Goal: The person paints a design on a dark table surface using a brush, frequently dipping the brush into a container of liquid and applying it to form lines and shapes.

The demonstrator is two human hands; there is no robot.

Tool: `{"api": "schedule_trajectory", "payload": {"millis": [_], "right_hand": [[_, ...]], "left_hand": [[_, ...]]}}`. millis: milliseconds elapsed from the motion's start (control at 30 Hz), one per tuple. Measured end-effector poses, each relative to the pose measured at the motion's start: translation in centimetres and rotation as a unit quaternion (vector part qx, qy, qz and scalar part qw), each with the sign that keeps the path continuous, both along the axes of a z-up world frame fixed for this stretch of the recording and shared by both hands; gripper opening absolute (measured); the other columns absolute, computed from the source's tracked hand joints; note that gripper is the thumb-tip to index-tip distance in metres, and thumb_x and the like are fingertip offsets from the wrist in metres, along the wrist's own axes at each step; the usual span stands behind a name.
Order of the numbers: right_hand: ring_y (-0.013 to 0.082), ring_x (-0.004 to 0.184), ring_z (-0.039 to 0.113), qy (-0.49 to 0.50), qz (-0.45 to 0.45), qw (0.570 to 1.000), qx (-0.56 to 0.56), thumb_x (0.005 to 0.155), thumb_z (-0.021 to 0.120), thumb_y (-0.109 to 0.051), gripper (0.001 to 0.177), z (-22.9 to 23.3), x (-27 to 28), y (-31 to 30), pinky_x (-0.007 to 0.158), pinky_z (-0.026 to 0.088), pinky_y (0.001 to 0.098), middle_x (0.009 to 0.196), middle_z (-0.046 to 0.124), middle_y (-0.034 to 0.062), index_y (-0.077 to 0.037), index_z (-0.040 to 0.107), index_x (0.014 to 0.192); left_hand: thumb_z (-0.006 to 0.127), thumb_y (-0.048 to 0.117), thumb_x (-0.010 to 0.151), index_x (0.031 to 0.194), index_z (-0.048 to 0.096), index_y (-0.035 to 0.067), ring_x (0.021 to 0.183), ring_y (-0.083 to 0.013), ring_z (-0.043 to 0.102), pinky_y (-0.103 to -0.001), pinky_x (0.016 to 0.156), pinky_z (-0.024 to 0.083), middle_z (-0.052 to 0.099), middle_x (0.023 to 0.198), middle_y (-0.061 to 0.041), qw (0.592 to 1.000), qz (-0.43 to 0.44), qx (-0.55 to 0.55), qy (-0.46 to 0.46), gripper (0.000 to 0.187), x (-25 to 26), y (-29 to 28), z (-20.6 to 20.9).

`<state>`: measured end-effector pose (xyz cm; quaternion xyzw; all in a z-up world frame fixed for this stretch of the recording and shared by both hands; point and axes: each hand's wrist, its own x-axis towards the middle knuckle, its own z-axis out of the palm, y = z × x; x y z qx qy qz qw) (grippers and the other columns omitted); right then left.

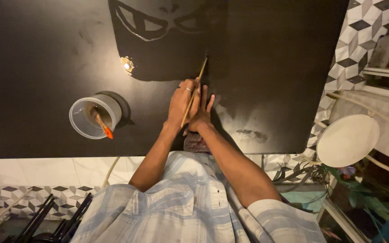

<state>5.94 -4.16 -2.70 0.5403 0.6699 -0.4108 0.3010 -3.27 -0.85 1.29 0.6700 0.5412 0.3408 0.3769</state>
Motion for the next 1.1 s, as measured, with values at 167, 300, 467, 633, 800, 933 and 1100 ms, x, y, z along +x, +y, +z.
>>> {"api": "schedule_trajectory", "payload": {"millis": [167, 300, 467, 633, 800, 933, 1100], "right_hand": [[0.0479, 0.144, -0.039, -0.042, 0.005, 0.999, 0.005, 0.057, 0.096, -0.055, 0.164, -1.1, -0.5, 0.2, 0.114, -0.017, 0.0720, 0.159, -0.039, 0.0263, -0.003, -0.018, 0.164], [0.0495, 0.145, -0.039, -0.009, -0.029, 1.000, 0.003, 0.059, 0.095, -0.047, 0.155, -0.3, -0.4, -0.1, 0.116, -0.016, 0.0711, 0.158, -0.040, 0.0288, -0.019, -0.015, 0.165], [0.0518, 0.143, -0.039, 0.001, -0.030, 0.998, 0.058, 0.057, 0.096, -0.046, 0.158, -0.8, -0.4, -0.2, 0.114, -0.014, 0.0740, 0.155, -0.042, 0.0305, -0.023, -0.019, 0.163], [0.0531, 0.145, -0.036, 0.004, -0.026, 0.999, 0.042, 0.051, 0.097, -0.046, 0.164, -1.0, -0.4, -0.9, 0.115, -0.012, 0.0762, 0.157, -0.039, 0.0315, -0.023, -0.020, 0.163], [0.0546, 0.144, -0.037, 0.014, -0.028, 0.997, 0.071, 0.065, 0.089, -0.032, 0.148, -2.9, 0.0, -1.3, 0.113, -0.014, 0.0759, 0.157, -0.040, 0.0323, -0.022, -0.023, 0.162], [0.0569, 0.140, -0.039, 0.022, -0.011, 0.992, 0.124, 0.076, 0.080, -0.021, 0.135, -5.6, 0.3, -1.7, 0.109, -0.014, 0.0780, 0.155, -0.041, 0.0342, -0.019, -0.023, 0.163], [0.0549, 0.141, -0.038, 0.068, -0.042, 0.985, 0.156, 0.074, 0.083, -0.032, 0.135, -5.2, 0.7, -2.3, 0.109, -0.014, 0.0800, 0.154, -0.040, 0.0308, -0.021, -0.021, 0.159]], "left_hand": [[0.055, 0.016, 0.106, 0.124, 0.061, 0.000, 0.103, -0.0409, 0.067, -0.045, 0.088, 0.054, 0.068, 0.116, -0.023, 0.997, 0.072, -0.013, -0.029, 0.025, -0.6, -1.1, 1.9], [0.055, 0.016, 0.106, 0.124, 0.062, 0.000, 0.101, -0.0383, 0.069, -0.042, 0.087, 0.056, 0.068, 0.116, -0.024, 0.988, 0.151, 0.018, -0.008, 0.026, -1.1, -2.6, 2.8], [0.056, 0.016, 0.107, 0.130, 0.063, -0.001, 0.104, -0.0391, 0.069, -0.044, 0.090, 0.055, 0.068, 0.115, -0.024, 0.982, 0.187, 0.004, 0.010, 0.029, -1.5, -4.2, 3.1], [0.055, 0.017, 0.108, 0.134, 0.061, 0.000, 0.110, -0.0375, 0.070, -0.043, 0.095, 0.055, 0.068, 0.122, -0.023, 0.969, 0.245, 0.011, -0.001, 0.032, -1.3, -7.3, 3.6], [0.057, 0.018, 0.106, 0.136, 0.061, 0.000, 0.115, -0.0379, 0.069, -0.043, 0.097, 0.054, 0.068, 0.127, -0.025, 0.960, 0.277, -0.032, 0.004, 0.035, -0.3, -7.7, 2.3], [0.055, 0.021, 0.108, 0.138, 0.062, 0.003, 0.115, -0.0367, 0.070, -0.042, 0.098, 0.055, 0.069, 0.127, -0.023, 0.951, 0.308, 0.014, 0.010, 0.036, 0.2, -9.0, 1.7], [0.055, 0.023, 0.108, 0.137, 0.063, 0.005, 0.115, -0.0381, 0.071, -0.042, 0.098, 0.055, 0.070, 0.126, -0.023, 0.946, 0.325, -0.004, -0.013, 0.035, 0.8, -8.9, 1.7]]}}
